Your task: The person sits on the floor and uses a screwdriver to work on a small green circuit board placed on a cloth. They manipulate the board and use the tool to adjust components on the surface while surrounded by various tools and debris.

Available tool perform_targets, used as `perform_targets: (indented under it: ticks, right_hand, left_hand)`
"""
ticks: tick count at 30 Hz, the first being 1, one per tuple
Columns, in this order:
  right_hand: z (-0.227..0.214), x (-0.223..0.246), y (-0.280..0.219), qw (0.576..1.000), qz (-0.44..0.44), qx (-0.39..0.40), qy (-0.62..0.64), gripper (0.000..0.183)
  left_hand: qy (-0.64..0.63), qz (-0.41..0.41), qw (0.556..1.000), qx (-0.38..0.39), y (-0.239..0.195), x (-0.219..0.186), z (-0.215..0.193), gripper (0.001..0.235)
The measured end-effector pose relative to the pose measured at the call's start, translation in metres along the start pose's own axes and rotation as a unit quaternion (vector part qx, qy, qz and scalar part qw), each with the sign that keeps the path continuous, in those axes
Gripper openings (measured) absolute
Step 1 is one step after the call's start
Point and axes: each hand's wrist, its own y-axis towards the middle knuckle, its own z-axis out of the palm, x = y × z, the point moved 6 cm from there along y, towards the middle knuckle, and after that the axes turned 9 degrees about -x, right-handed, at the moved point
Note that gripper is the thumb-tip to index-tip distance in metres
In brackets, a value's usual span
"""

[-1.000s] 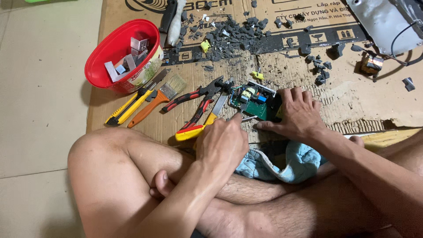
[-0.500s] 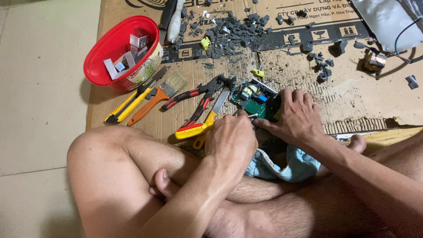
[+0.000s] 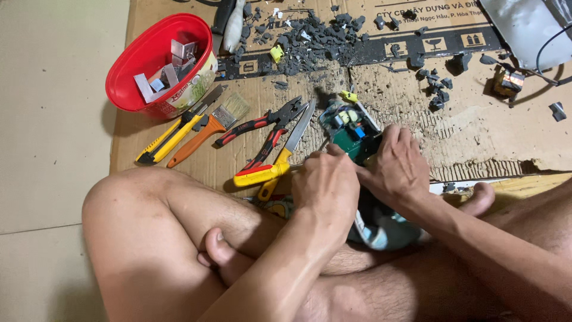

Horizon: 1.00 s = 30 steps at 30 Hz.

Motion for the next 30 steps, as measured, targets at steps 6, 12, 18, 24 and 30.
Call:
perform_targets:
  ticks: [6, 12, 18, 24, 30]
  right_hand:
    - [0.042, -0.021, 0.015, 0.998, 0.04, -0.037, 0.019, 0.066]
    - [0.06, -0.029, 0.022, 1.0, 0.029, -0.012, 0.002, 0.054]
    - [0.04, -0.019, 0.011, 0.998, 0.059, -0.019, 0.026, 0.038]
    - [0.034, -0.018, 0.011, 0.995, 0.072, -0.021, 0.06, 0.035]
    - [0.033, -0.014, 0.008, 0.998, 0.054, -0.034, 0.017, 0.029]
  left_hand:
    - [0.023, 0.012, 0.999, -0.036, 0.019, -0.009, 0.034, 0.04]
    - [-0.084, -0.06, 0.994, -0.024, 0.014, -0.013, 0.009, 0.043]
    - [0.025, -0.012, 0.999, -0.044, 0.027, -0.021, 0.032, 0.033]
    - [0.021, 0.003, 0.999, -0.05, 0.047, -0.026, 0.071, 0.04]
    - [0.053, 0.023, 0.993, -0.098, 0.043, -0.02, 0.041, 0.03]
